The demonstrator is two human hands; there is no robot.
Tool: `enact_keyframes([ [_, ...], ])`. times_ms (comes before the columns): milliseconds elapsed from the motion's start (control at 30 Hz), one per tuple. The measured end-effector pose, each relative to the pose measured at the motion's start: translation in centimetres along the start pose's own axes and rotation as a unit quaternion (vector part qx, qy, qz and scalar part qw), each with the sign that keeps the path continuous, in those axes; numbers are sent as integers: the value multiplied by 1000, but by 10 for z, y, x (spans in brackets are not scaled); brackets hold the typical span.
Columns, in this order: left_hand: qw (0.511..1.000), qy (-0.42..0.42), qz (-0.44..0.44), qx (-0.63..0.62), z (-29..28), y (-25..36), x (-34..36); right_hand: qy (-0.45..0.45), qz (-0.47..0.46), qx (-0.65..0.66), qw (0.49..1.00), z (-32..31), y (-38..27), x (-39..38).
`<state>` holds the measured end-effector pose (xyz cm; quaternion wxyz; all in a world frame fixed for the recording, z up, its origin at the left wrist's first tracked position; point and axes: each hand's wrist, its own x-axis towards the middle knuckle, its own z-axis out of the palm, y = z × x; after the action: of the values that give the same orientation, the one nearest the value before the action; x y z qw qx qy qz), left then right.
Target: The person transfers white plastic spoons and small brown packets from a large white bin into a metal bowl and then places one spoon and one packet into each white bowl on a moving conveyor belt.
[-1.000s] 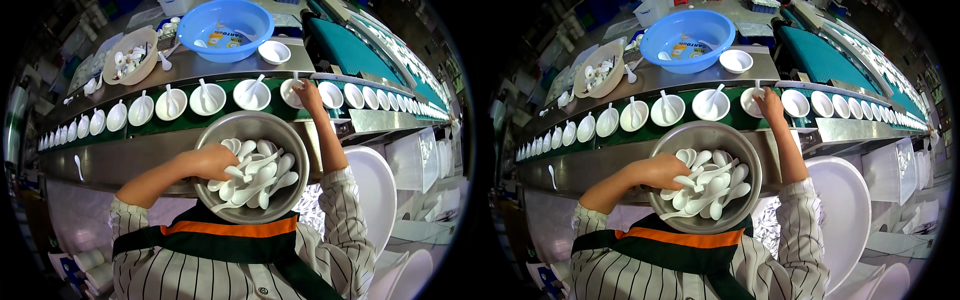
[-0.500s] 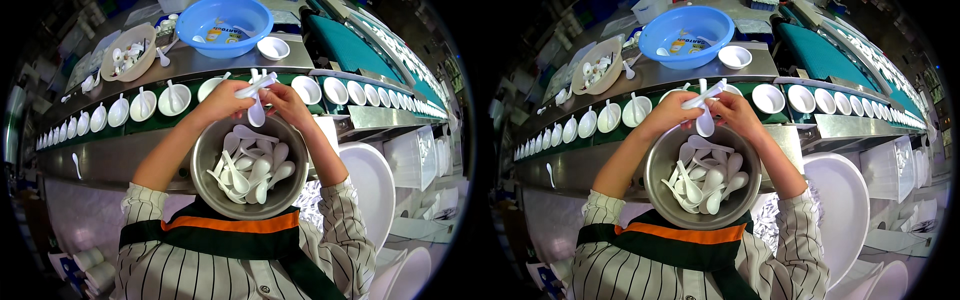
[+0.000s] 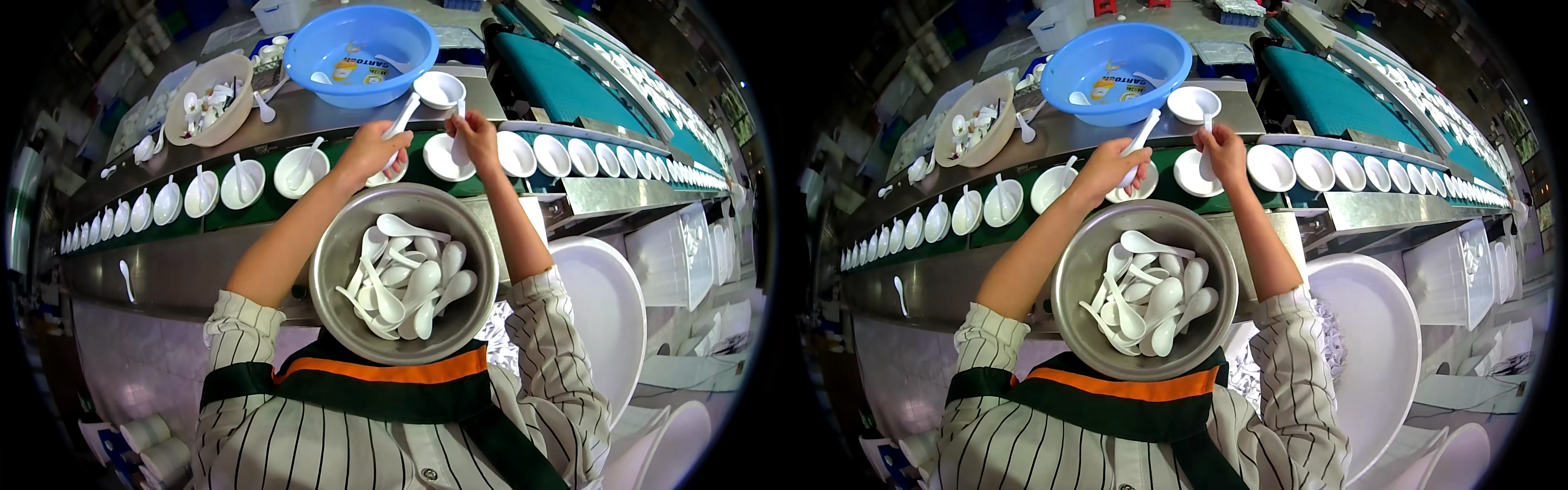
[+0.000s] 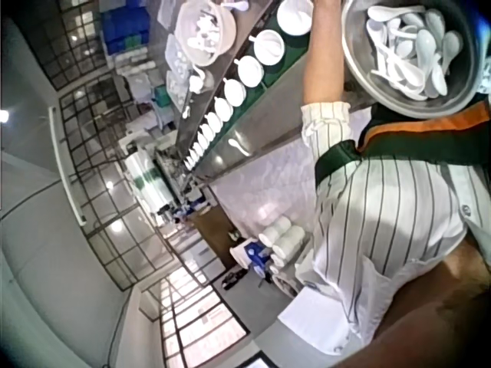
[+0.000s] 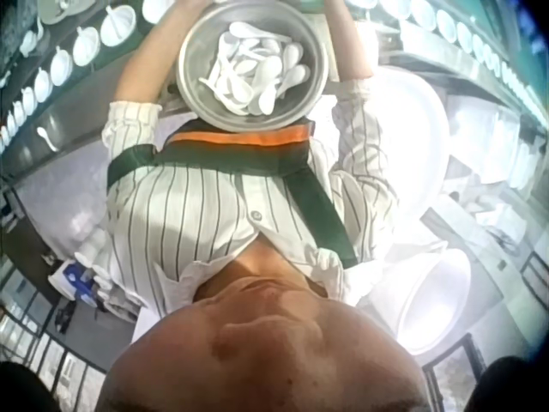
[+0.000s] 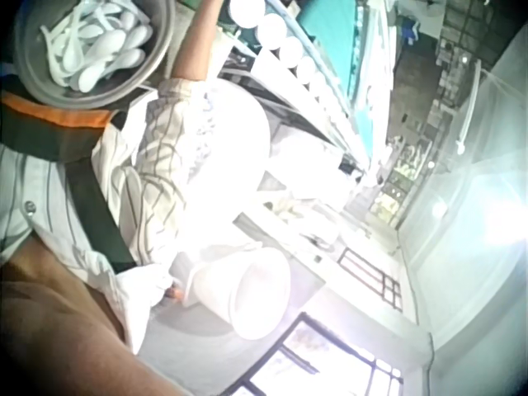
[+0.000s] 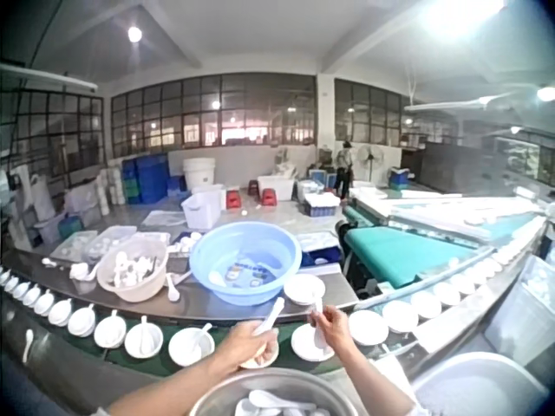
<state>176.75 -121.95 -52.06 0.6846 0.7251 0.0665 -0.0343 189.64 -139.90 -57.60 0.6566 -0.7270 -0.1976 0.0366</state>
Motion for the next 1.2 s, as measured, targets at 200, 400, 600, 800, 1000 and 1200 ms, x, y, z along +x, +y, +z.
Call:
enact_keyframes([
  [200,1000,-6,-14,17,4,-7,3,38,-77,-173,981,8,15,-15],
  [400,963,27,99,250,20,-18,15,-128,-5,-42,991,28,-51,-24],
  [600,925,43,123,356,30,-11,10,-99,2,-17,995,28,-44,-12],
  [800,893,12,242,381,24,8,-31,-9,5,-313,950,5,11,3],
  [1000,737,-308,240,551,13,-10,-126,119,-96,-267,951,-3,4,-5],
  [1200,732,-212,299,574,28,-27,-137,34,-32,-398,916,-20,31,-9],
])
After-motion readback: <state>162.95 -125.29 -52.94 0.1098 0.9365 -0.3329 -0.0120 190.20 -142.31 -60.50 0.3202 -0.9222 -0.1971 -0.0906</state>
